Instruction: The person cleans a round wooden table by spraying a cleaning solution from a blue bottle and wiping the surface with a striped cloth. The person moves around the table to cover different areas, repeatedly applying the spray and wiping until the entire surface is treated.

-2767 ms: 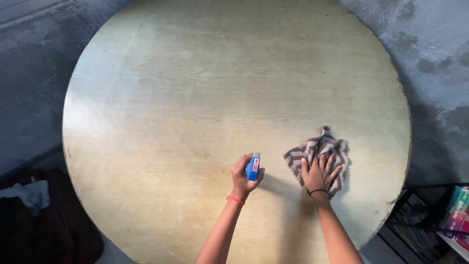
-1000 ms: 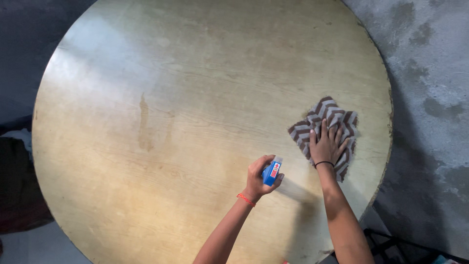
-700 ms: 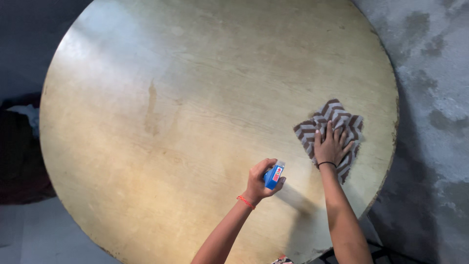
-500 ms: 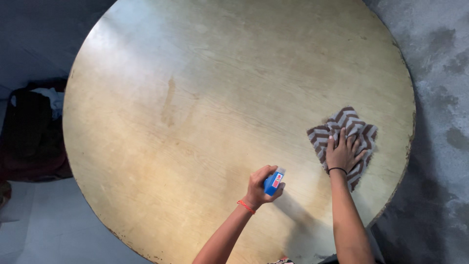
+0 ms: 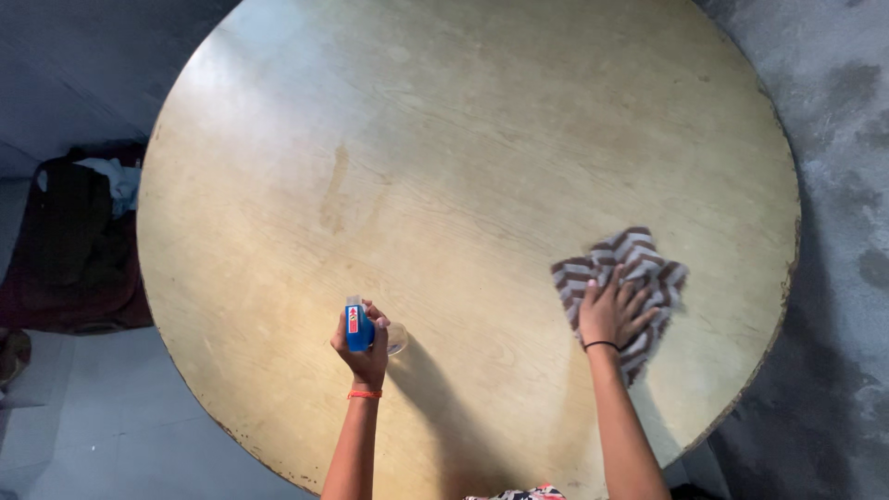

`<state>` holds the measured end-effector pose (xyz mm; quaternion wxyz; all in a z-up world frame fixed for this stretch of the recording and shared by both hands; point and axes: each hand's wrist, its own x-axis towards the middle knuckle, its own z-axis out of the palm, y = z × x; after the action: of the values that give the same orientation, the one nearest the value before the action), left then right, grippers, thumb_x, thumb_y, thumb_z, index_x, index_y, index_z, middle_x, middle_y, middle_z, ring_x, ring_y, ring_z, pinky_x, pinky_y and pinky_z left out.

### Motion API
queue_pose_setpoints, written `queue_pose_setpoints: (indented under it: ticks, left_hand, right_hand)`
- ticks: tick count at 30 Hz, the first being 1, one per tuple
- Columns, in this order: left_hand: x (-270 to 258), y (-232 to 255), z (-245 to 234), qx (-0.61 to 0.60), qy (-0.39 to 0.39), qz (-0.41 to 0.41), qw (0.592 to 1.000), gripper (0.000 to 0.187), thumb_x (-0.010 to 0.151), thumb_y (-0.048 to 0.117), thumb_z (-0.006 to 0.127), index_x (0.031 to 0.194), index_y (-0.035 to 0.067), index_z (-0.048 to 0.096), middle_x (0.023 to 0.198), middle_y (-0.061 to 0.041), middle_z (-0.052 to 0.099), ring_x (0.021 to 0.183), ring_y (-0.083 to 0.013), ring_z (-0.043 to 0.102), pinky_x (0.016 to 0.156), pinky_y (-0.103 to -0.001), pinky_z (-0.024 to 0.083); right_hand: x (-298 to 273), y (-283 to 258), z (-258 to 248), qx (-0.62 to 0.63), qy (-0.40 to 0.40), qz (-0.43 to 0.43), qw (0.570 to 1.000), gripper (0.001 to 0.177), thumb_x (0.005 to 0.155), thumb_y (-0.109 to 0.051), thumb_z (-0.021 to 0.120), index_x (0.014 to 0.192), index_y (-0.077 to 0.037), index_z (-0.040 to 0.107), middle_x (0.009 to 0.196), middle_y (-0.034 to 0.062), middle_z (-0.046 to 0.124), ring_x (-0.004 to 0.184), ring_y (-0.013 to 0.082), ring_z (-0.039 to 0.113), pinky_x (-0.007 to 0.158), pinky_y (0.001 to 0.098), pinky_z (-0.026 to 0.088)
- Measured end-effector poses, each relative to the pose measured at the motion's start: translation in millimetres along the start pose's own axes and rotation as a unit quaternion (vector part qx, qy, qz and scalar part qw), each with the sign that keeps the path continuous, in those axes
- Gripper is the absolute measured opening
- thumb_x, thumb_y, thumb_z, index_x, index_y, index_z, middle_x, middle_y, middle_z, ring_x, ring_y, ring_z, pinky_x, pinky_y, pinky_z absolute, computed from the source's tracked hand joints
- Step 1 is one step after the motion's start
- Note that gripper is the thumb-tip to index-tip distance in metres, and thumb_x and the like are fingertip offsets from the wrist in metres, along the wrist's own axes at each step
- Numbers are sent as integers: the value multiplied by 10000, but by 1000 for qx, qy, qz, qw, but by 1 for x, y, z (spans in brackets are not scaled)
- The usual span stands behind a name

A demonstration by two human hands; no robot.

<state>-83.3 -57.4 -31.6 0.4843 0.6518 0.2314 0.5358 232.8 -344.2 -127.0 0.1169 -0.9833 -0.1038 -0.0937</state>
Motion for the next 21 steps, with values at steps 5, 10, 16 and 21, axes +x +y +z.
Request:
queue_pose_setpoints:
  ticks: [5,10,16,21]
  left_hand:
    - [-2,2,9,-47,3,-35,998,249,874,-54,675,1110,-83,602,875,-81,645,788,-145,629,775,-318,572]
    - [-3,7,11,-52,12,45,998,347,845,-29,701,1160,-66,562,969,-109,657,874,-167,642,886,-356,577]
    - [-1,14,7,41,-3,25,999,407,799,124,774,1142,-31,619,880,-84,706,778,-192,694,766,-320,577]
    - [3,24,8,102,-15,27,994,366,839,246,771,1095,12,653,872,-112,694,754,-257,696,750,-332,576]
  right_hand:
    - [-64,-123,0,-1,-78,-149,986,715,1019,-545,421,1637,-197,324,1500,176,515,1481,439,297,1210,700,28]
    - [-93,-250,-5,61,-90,-367,924,716,992,-537,459,1602,-196,302,1475,164,511,1518,415,202,1175,697,-12]
    - [-64,-330,16,115,-151,-671,717,678,858,-443,655,1505,-311,502,1528,32,512,1554,287,227,1231,666,86]
    - [4,-402,51,113,-144,-705,685,497,899,-398,649,1378,-265,639,1638,45,452,1560,238,275,1269,570,139]
